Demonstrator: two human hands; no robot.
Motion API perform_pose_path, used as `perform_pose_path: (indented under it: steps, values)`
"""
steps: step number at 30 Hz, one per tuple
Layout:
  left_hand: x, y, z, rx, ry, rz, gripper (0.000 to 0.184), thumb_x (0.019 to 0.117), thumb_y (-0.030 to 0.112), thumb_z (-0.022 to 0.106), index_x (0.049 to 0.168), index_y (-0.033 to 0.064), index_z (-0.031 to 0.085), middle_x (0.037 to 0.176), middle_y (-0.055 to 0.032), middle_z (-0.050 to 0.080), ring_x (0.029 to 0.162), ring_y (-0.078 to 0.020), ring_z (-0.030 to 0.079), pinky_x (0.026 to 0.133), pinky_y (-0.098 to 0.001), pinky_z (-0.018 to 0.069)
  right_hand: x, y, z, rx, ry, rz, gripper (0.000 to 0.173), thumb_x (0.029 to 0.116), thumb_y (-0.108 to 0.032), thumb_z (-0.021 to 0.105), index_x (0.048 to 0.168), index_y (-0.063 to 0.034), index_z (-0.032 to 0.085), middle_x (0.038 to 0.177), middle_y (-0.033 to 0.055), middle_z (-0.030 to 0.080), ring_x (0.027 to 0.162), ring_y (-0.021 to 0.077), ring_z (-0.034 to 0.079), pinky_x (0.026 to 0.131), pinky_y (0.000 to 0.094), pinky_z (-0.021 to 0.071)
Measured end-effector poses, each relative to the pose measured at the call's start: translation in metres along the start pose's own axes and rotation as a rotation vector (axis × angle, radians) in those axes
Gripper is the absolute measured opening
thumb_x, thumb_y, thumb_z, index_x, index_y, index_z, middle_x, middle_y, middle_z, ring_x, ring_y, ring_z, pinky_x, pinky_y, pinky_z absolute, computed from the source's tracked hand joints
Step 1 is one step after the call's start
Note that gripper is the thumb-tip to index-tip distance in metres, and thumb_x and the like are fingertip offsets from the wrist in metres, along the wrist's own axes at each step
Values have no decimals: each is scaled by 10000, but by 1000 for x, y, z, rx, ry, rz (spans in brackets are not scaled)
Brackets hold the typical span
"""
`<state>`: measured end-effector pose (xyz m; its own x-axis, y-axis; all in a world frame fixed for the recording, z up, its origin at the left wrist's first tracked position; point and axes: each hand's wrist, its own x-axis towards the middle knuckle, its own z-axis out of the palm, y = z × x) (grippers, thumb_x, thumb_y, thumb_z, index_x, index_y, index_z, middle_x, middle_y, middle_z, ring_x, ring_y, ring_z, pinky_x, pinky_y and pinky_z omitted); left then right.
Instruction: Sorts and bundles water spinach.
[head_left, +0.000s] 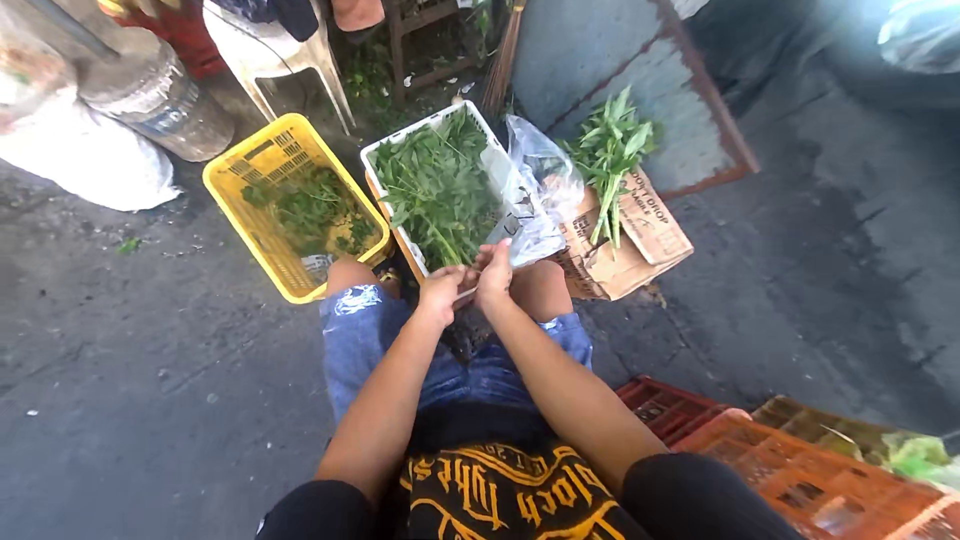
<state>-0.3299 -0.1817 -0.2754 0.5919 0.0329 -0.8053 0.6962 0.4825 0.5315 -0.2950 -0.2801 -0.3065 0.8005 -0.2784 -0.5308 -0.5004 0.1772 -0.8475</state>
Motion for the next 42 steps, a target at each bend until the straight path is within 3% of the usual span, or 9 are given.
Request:
perform_pose_path:
  steps: [3, 6, 10, 13, 21, 23, 25, 38, 42]
  values:
    - [-5, 24, -30, -111, -99, 32, 236, 1085, 236, 518, 1250, 89, 603, 992, -77, 688, 822, -209, 682, 745, -396, 592, 33, 2, -9, -196, -132, -32, 396, 1098, -390, 441, 1160, -48, 631, 876, 64, 598, 712, 165, 577, 660, 367, 530]
    - [2, 33, -54, -218, -122, 82, 196, 1082, 235, 517, 1210, 134, 626, 956, -38, 646, 790, -183, 651, 740, -406, 592, 67, 9, -2, -754, -310, -49, 344, 1004, -312, 646, 1200, -34, 692, 1153, 184, 700, 1064, 322, 678, 943, 558, 547]
    - [19, 22, -64, -246, -122, 10, 213, 1075, 232, 531, 1226, 129, 641, 942, -58, 652, 768, -196, 648, 737, -409, 594, 86, 58, 12, -1476, -267, -347, 637, 864, -564, 704, 1196, -21, 686, 1137, 257, 698, 1060, 443, 679, 874, 678, 534]
    - [21, 21, -60, -216, -80, -50, 217, 1076, 210, 531, 1223, 94, 642, 925, -83, 670, 745, -201, 663, 716, -381, 598, 76, 26, 28, -1734, -398, -18, 444, 973, -388, 593, 1248, -45, 653, 1284, 221, 661, 1197, 409, 639, 934, 668, 505]
    - [49, 33, -48, -151, 2, -63, 204, 1065, 186, 550, 1206, 54, 617, 951, -111, 687, 756, -202, 673, 701, -356, 591, 88, -19, -2, -1096, -261, -14, 453, 1113, -363, 416, 1270, -9, 652, 1180, 236, 687, 1086, 372, 676, 945, 579, 531]
    - [54, 26, -39, -72, -14, -76, 222, 1051, 176, 564, 1221, 38, 603, 943, -122, 685, 746, -206, 671, 698, -356, 589, 79, -20, -8, -543, -212, 178, 388, 1119, -375, 405, 1069, -77, 647, 690, 55, 502, 563, 153, 498, 542, 304, 474]
    - [55, 19, -30, 7, -66, -73, 246, 1036, 175, 595, 1234, 30, 603, 949, -125, 695, 739, -205, 675, 688, -353, 590, 63, -33, -12, -103, -224, 367, 393, 1107, -392, 388, 971, -104, 619, 515, -57, 321, 398, 85, 325, 402, 250, 358]
    - [-18, 22, 5, -268, -413, 42, 168, 1065, 137, 541, 1207, 58, 582, 995, -103, 678, 788, -205, 681, 758, -379, 607, -43, -156, -28, 28, -436, -483, 350, 1063, -220, 336, 1061, -106, 667, 603, -59, 434, 497, 71, 425, 511, 257, 433]
    - [-21, 23, 9, -262, -406, 93, 154, 1068, 125, 532, 1194, 53, 584, 992, -112, 674, 790, -215, 676, 755, -387, 605, -47, -164, -33, 9, -355, -526, 318, 1082, -203, 381, 1119, -94, 678, 693, -20, 518, 549, 92, 474, 541, 266, 471]
